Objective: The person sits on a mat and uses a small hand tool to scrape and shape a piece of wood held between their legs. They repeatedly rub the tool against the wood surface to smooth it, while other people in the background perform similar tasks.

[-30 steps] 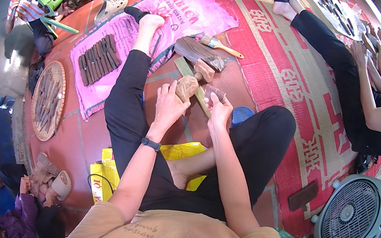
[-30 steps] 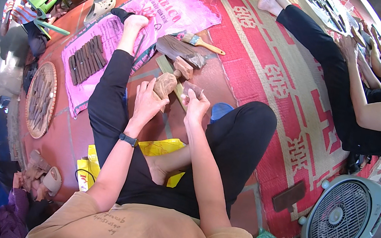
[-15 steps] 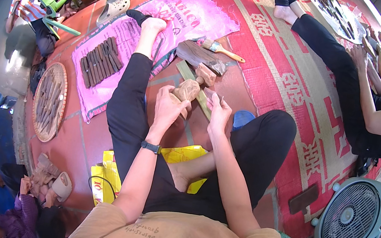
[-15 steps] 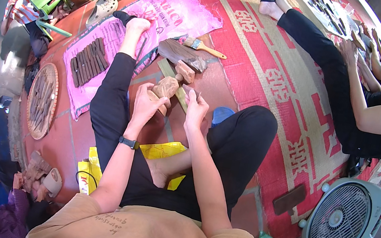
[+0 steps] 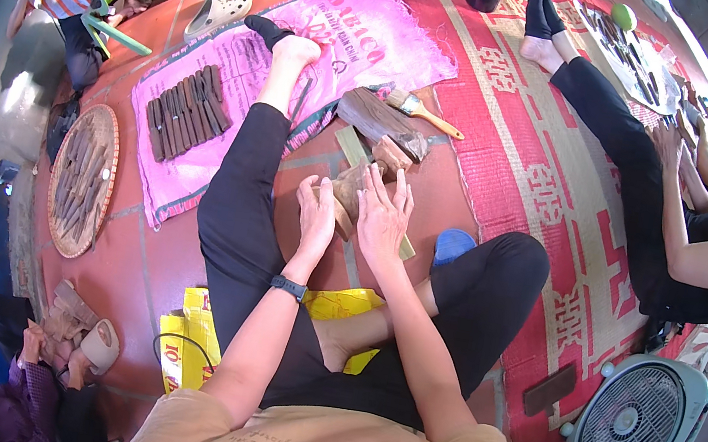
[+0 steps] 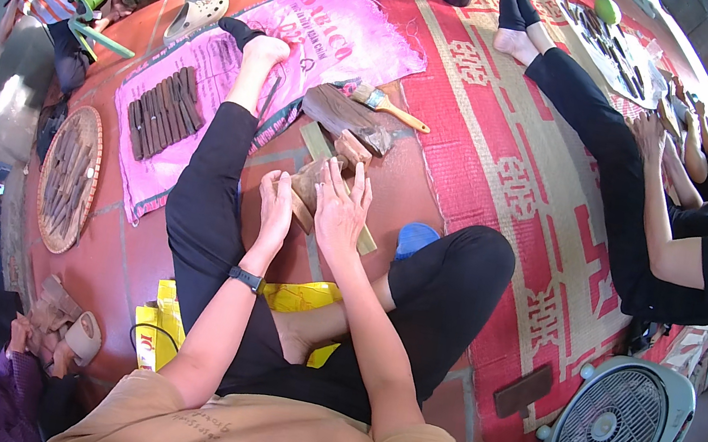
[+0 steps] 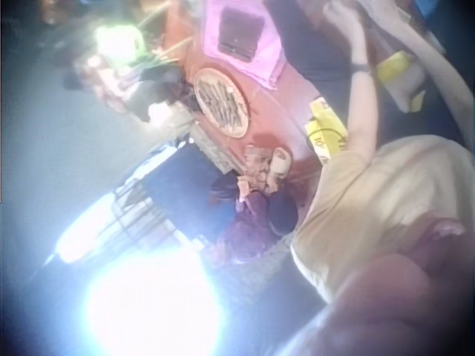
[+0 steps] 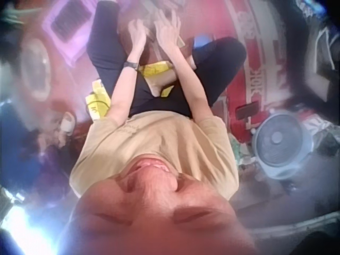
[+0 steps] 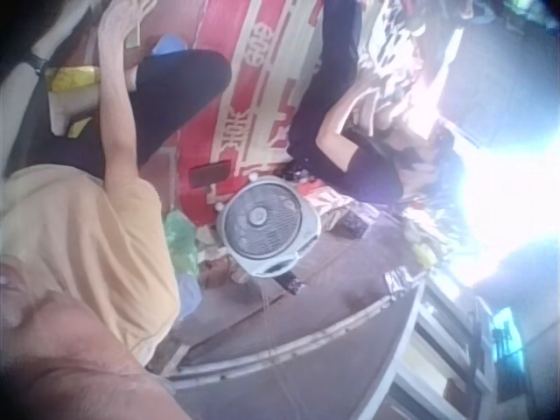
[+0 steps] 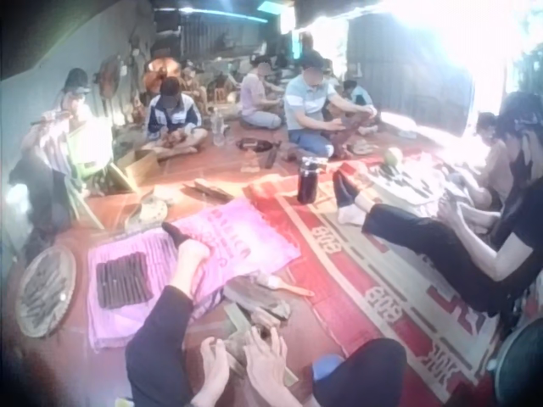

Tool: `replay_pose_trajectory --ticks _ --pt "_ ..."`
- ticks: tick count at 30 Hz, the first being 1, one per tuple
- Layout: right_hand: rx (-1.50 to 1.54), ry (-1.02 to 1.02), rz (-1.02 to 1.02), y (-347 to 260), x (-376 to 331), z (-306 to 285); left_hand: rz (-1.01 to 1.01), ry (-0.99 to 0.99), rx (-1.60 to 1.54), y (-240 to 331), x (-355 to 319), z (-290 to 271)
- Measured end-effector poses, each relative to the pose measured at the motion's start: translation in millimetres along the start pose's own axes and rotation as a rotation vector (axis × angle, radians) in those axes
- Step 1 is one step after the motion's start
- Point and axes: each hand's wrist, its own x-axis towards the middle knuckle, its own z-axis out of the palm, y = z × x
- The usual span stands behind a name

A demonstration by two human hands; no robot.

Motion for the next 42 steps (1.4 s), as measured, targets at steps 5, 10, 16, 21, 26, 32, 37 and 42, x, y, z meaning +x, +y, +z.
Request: replay_pose_trajectory --ticks 5,10,16,21,26,32,37,42 --pt "-0.018 -0.052 -0.070 -22.7 -18.5 -2.3 0.016 0.045 0.083 -1.5 0.2 -0.3" --pt "-0.020 -0.067 0.096 -2.6 14.2 3.1 0.084 0.072 0.076 -0.9 -4.7 -0.1" --pt "0.009 -0.068 0.003 -5.1 4.7 -1.4 0.101 0.145 0.104 -3.9 -0.1 2.6" --pt "-0.007 -0.065 0.027 -11.3 14.5 1.9 0.078 0.121 0.131 2.0 -3.1 -3.1" --pt "-0.026 -0.023 0.036 1.0 21.3 -2.2 0.080 0.125 0.135 0.2 1.4 3.8" --pt "0.028 -0.035 -0.034 -10.2 10.9 3.1 0.066 0.168 0.170 1.6 -3.6 1.3" --pt "-0.059 -0.080 0.023 5.1 23.2 9.3 0.069 0.183 0.188 11.0 -5.1 4.1" --pt "-0.023 -0.065 -0.058 -8.6 8.8 1.7 0.020 0.197 0.166 11.7 -7.9 4.0"
